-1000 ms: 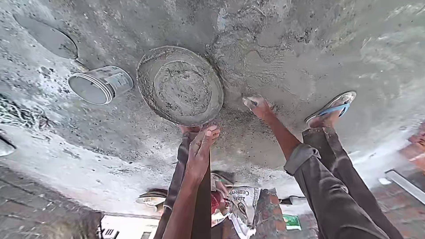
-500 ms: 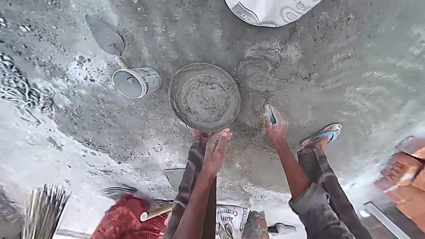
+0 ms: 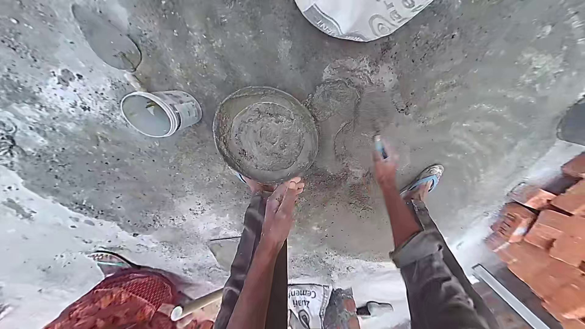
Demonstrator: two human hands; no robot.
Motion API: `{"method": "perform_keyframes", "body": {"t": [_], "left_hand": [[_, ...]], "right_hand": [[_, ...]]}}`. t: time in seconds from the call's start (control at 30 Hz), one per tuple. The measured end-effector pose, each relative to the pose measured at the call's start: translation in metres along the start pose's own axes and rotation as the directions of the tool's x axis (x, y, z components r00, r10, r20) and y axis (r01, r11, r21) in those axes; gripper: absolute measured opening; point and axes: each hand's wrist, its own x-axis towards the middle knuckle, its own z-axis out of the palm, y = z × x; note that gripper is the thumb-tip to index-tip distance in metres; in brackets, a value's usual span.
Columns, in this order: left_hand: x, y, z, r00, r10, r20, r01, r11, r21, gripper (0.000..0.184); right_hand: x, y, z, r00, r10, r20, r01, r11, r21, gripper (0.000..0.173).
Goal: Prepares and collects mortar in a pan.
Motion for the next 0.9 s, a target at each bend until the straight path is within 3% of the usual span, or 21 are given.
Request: {"method": "perform_keyframes", "body": {"t": [0.1, 0.2, 0.3, 0.33, 0.4, 0.5, 0.57, 0.7, 0.77, 0.83, 0.9], "left_hand": [[-0.002, -0.001, -0.002, 1.0, 0.021, 0.015, -0.021, 1.0, 0.02, 0.05], [-0.003, -0.007, -0.007, 1.0, 0.018, 0.014, -0.019, 0.999, 0.049, 0.052], [-0.007, -0.013, -0.004, 0.998, -0.009, 0.059, 0.004, 0.997, 0.08, 0.055], [-0.007, -0.013, -0.001, 0.997, -0.012, 0.073, 0.005, 0.996, 0.093, 0.055], [-0.004, -0.014, 0.007, 0.997, -0.02, 0.074, 0.01, 0.992, 0.125, 0.056], [0.0, -0.013, 0.009, 0.999, -0.034, 0.041, 0.028, 0.987, 0.157, 0.054], [-0.002, -0.014, 0.011, 0.998, -0.039, 0.045, 0.032, 0.991, 0.134, 0.052], [0.003, -0.01, 0.014, 0.999, -0.038, 0.033, 0.034, 0.993, 0.11, 0.049], [0.003, -0.009, 0.014, 0.998, -0.057, 0.015, 0.055, 0.991, 0.118, 0.048], [0.004, -0.008, 0.018, 0.998, -0.066, 0.008, 0.065, 0.99, 0.121, 0.048], [0.006, -0.006, 0.02, 0.998, -0.059, 0.011, 0.058, 0.991, 0.118, 0.048]], "right_hand": [[0.106, 0.067, -0.055, 0.996, 0.059, -0.07, -0.062, 0.997, -0.038, 0.052], [0.164, 0.061, -0.078, 0.995, -0.037, 0.094, 0.047, 0.993, -0.105, 0.05], [0.167, 0.02, -0.042, 0.932, -0.216, 0.29, 0.232, 0.973, -0.021, 0.041], [0.167, 0.009, -0.02, 0.91, -0.236, 0.341, 0.234, 0.971, 0.05, 0.038], [0.162, -0.005, 0.021, 0.881, -0.175, 0.44, 0.078, 0.97, 0.229, 0.035], [0.137, -0.025, 0.053, 0.833, -0.182, 0.522, -0.079, 0.895, 0.438, 0.036], [0.102, -0.041, 0.051, 0.84, -0.272, 0.47, 0.055, 0.903, 0.425, 0.039], [0.0, -0.086, 0.043, 0.87, -0.387, 0.305, 0.381, 0.921, 0.085, 0.044], [-0.05, -0.089, 0.071, 0.868, -0.451, 0.207, 0.477, 0.874, -0.095, 0.041], [-0.078, -0.085, 0.096, 0.855, -0.456, 0.249, 0.505, 0.84, -0.196, 0.039], [-0.088, -0.089, 0.099, 0.868, -0.351, 0.352, 0.434, 0.88, -0.194, 0.039]]}}
